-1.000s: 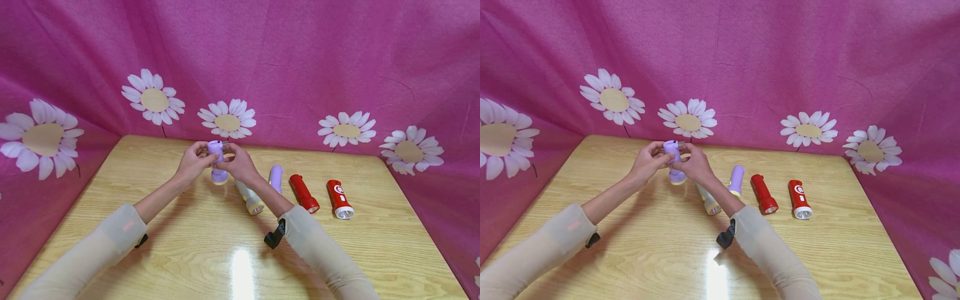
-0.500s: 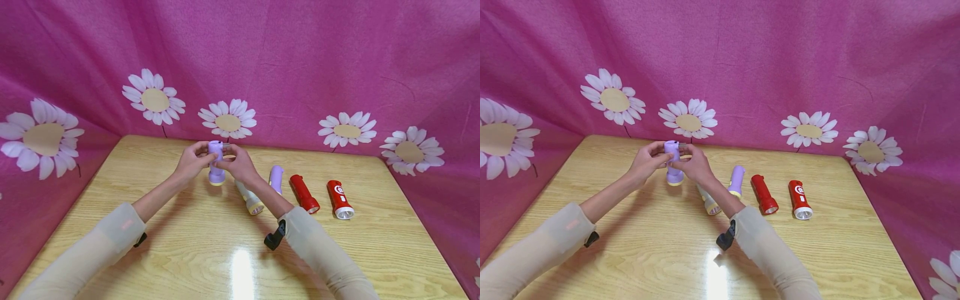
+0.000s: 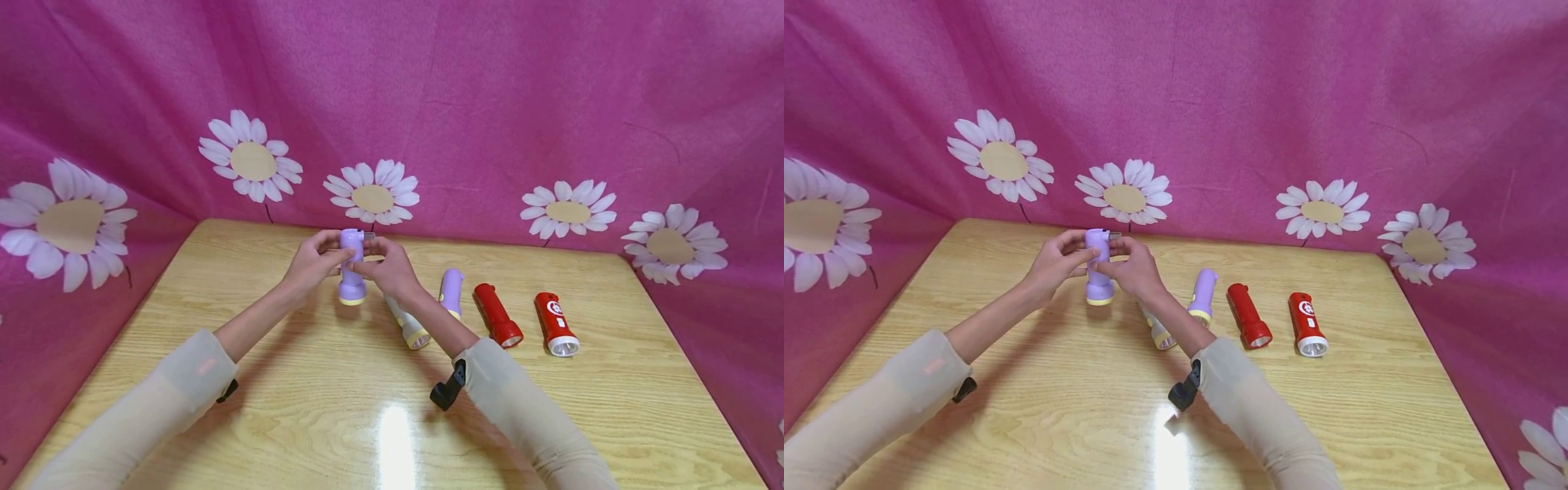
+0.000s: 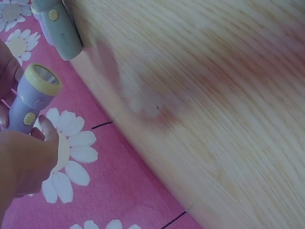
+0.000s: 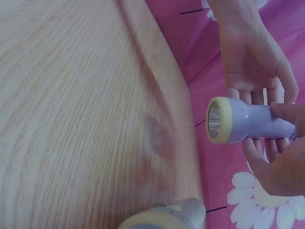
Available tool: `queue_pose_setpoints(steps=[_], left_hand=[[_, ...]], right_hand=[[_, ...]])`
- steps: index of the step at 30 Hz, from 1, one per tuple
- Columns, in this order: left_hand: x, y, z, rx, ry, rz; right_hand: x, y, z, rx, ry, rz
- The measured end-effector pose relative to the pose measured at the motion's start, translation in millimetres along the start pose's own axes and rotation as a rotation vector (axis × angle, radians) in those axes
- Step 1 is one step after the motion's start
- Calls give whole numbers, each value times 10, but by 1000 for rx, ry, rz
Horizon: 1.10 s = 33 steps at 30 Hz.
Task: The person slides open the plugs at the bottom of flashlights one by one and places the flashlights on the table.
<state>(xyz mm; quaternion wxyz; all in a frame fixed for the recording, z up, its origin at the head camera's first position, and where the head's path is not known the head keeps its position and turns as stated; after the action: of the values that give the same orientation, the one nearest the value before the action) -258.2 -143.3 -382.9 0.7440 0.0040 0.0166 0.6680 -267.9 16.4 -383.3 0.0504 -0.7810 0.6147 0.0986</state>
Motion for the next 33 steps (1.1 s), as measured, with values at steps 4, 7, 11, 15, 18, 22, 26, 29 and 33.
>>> queue_pose_setpoints(steps=[4,7,11,15,18,22,26,29,33], left_hand=[[-15,7,-13,-36,-1,-12],[-20,11,-24,-57,-4,-21],[-21,13,-37,-72,-13,-29],[-25,9,-49,-91,-14,-31],[-27,8,-71,-108,-9,-30],[-28,6,-96,-135,-12,-29],[-38,7,-115,-154,11,-29],[-47,6,-129,-164,36,-31],[-57,3,-160,-193,37,-32]], right_hand=[[7,10,3,16,21,6],[9,16,13,22,26,7],[22,17,35,37,55,1],[45,5,57,64,107,-10],[65,-5,75,94,135,-15],[92,-18,99,135,125,-12],[117,-27,120,156,101,-20],[141,-25,141,165,96,-32],[172,-32,168,192,99,-42]])
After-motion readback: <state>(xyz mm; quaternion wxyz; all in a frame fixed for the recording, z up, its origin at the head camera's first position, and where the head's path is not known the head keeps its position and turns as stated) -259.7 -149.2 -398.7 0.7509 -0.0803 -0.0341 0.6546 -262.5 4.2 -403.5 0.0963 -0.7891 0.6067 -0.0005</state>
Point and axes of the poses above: each hand's wrist, its own y-axis towards the middle knuckle, its own x-axis out of the palm, z = x × y, the point moved 2 cm from there along y, towards the middle knuckle, and after that the axes turned 2 degrees about -y, right-handed, at the moved point
